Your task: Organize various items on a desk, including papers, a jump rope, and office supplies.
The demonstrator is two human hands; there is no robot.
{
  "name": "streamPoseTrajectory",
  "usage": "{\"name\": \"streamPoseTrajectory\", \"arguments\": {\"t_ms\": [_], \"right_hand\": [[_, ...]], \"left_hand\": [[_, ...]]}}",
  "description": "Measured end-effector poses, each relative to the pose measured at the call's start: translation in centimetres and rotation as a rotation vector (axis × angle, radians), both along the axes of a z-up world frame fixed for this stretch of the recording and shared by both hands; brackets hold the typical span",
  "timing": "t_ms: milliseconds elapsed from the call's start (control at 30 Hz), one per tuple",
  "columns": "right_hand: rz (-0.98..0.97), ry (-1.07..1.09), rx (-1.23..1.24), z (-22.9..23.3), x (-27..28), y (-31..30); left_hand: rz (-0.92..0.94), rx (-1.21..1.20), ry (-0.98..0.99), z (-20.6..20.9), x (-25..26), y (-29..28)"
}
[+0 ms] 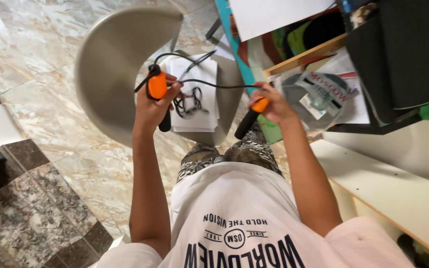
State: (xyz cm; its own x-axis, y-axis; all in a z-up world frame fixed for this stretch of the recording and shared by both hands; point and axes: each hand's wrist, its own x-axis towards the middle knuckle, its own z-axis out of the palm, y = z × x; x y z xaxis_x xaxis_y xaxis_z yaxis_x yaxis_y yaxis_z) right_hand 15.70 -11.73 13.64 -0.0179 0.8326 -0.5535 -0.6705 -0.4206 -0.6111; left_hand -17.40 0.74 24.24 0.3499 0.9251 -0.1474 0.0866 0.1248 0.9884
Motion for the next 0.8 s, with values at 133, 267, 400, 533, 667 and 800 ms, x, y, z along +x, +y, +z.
{"name": "streamPoseTrajectory", "arguments": {"t_ms": [133,267,400,533,667,800], "right_hand": [[-0.220,0.377,0.021,-1.4,0.7,-2.5],[-0.274,0.213,-0.122,-0.8,-1.8,-4.0],[-0.034,-0.277,-0.070,3.0,-8.4,-4.0],[0.192,-0.183,0.024,7.4,-15.2,-4.9],[0.409,-0.362,0.334,7.4,-16.2,-7.7],[0.341,-0.392,0.426,6.7,-15.8,-11.5]], "left_hand": [[0.037,-0.026,0.115,-2.5,-4.3,-0.5],[0.168,-0.074,-0.018,-2.6,-7.4,-1.6],[0.066,-0.215,-0.037,-2.4,-6.7,-4.3],[-0.100,-0.209,-0.276,-10.1,-2.0,-11.5],[-0.212,0.248,0.200,-12.3,-0.7,-16.1],[-0.275,-0.373,0.099,-6.2,-0.7,-19.0]]}}
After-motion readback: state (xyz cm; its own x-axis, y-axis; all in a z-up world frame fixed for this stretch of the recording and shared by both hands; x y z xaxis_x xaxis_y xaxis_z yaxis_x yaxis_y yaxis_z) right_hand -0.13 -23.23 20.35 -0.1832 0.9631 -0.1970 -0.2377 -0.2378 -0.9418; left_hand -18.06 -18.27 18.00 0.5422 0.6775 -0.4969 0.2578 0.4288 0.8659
